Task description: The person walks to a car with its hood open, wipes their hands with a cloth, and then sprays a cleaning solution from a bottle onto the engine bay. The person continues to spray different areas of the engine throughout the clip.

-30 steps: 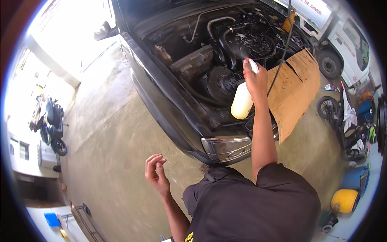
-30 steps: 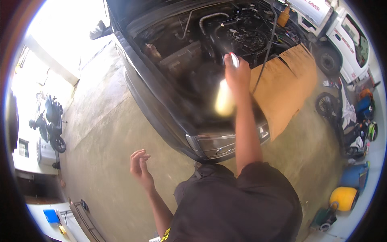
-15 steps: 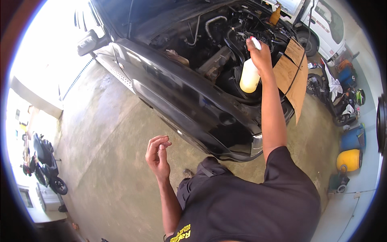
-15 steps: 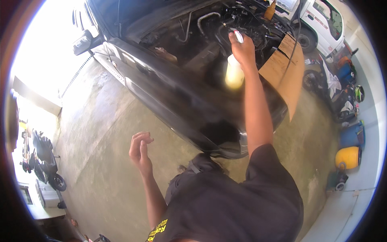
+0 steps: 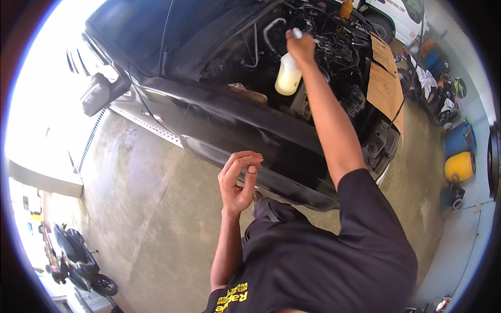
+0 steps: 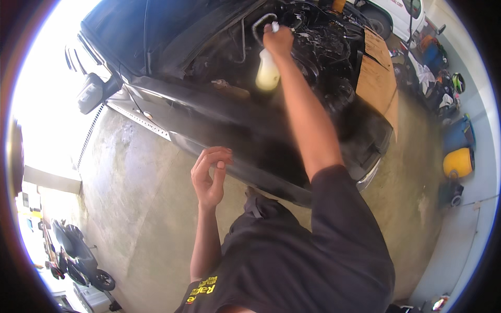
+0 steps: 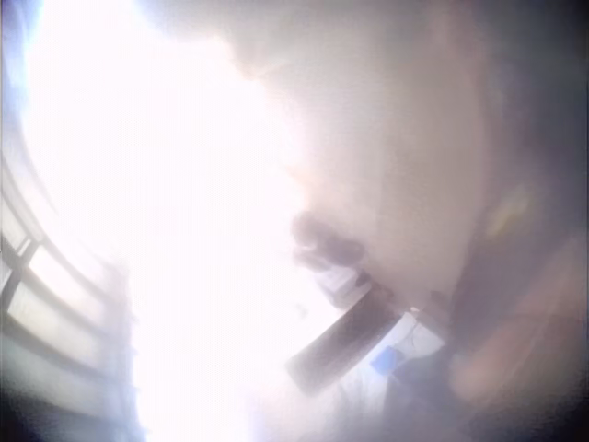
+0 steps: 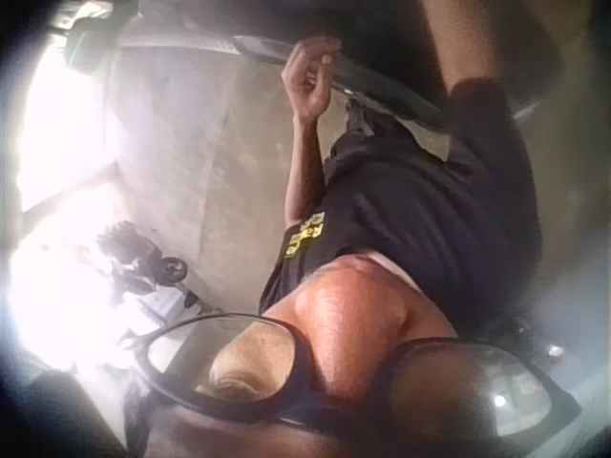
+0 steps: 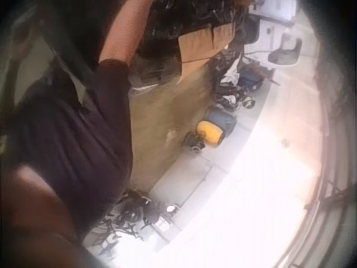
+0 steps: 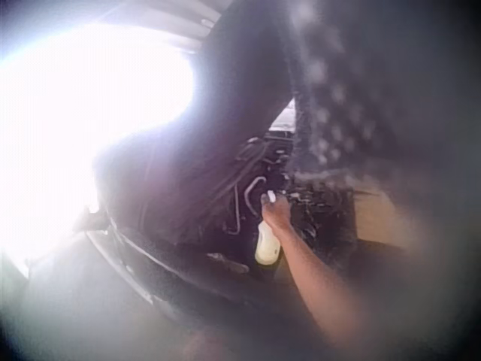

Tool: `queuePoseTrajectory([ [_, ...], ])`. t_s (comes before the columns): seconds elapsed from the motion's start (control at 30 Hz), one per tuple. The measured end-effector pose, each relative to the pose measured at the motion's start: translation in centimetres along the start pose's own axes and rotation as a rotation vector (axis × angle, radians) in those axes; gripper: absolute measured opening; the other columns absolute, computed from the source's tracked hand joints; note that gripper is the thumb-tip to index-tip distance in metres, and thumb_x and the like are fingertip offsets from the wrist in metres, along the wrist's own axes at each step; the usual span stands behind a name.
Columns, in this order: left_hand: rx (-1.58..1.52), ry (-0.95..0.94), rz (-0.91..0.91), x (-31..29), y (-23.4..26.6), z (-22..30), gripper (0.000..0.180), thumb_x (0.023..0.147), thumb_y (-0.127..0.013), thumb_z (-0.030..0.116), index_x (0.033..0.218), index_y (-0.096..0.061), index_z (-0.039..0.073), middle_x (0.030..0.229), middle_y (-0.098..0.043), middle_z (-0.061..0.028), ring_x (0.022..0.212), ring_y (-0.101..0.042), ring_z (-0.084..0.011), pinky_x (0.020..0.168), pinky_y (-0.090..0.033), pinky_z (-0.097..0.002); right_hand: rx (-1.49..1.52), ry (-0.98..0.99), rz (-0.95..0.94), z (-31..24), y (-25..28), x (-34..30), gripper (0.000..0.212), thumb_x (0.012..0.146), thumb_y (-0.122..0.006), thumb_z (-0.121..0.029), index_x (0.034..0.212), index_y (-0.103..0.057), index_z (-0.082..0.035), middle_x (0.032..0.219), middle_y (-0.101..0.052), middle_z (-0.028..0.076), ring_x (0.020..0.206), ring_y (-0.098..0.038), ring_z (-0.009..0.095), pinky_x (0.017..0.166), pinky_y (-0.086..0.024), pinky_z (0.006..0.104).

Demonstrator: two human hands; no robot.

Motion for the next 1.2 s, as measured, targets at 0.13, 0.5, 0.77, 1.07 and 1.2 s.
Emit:
queuePoseTrajectory([
  [0.13, -0.016, -0.038, -0.051, 3.2, 2.1, -2.3, 0.015, 0.105, -0.065, 0.000, 0.112, -0.078, -0.003, 0.114, -0.079, -0.0185, 0.089, -0.078, -0.0227, 0.080, -0.062, -0.0349, -0.134, -0.089, 0.006, 8.8, -6.2, 0.6, 0.045, 0.099, -0.081, -0.036, 0.112, -0.080, 0.007, 0.113, -0.080, 0.034, 0.113, -0.077, 0.051, 0.097, -0.059, 0.0545],
  [0.5, -0.267, -0.011, -0.039, 12.2, 4.9, -8.9, 0.017, 0.107, -0.065, 0.001, 0.114, -0.079, -0.006, 0.115, -0.079, -0.0199, 0.088, -0.077, -0.0225, 0.079, -0.062, -0.0354, -0.397, -0.439, -0.180, 15.0, -10.3, -1.5, 0.055, 0.101, -0.080, -0.043, 0.125, -0.079, 0.006, 0.134, -0.077, 0.032, 0.131, -0.073, 0.048, 0.107, -0.058, 0.0518],
  [0.77, 0.085, -0.024, -0.472, 27.4, 0.4, -14.0, 0.015, 0.106, -0.072, 0.016, 0.108, -0.079, 0.003, 0.105, -0.077, -0.0134, 0.090, -0.079, -0.0327, 0.081, -0.062, -0.0410, -0.366, -0.402, -0.053, 13.9, -11.9, -1.1, 0.049, 0.103, -0.078, -0.045, 0.116, -0.083, 0.002, 0.123, -0.080, 0.031, 0.126, -0.075, 0.047, 0.103, -0.058, 0.0525],
  [1.07, 0.632, 0.028, -1.286, 37.5, -10.1, -28.3, 0.048, 0.099, -0.075, 0.043, 0.118, -0.084, 0.000, 0.121, -0.082, -0.0261, 0.118, -0.078, -0.0443, 0.102, -0.061, -0.0528, -0.469, -0.191, 0.105, 13.4, -11.7, -1.6, 0.052, 0.107, -0.073, -0.051, 0.108, -0.082, 0.000, 0.110, -0.082, 0.027, 0.112, -0.077, 0.050, 0.096, -0.059, 0.0561],
  [1.2, 0.475, 0.130, -1.263, 36.8, -11.7, -32.3, 0.066, 0.096, -0.074, 0.044, 0.130, -0.075, -0.013, 0.137, -0.074, -0.0353, 0.133, -0.072, -0.0447, 0.110, -0.058, -0.0516, -0.453, -0.334, 0.078, 12.3, -11.6, -1.6, 0.054, 0.106, -0.073, -0.056, 0.107, -0.082, -0.002, 0.107, -0.081, 0.026, 0.109, -0.077, 0.050, 0.094, -0.059, 0.0554],
])
Point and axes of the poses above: each hand's wrist, its own x-axis towards the middle knuckle, its own y-axis out of the back of the hand, z = x × y, the point moved 4 cm from there along x, towards the middle knuckle
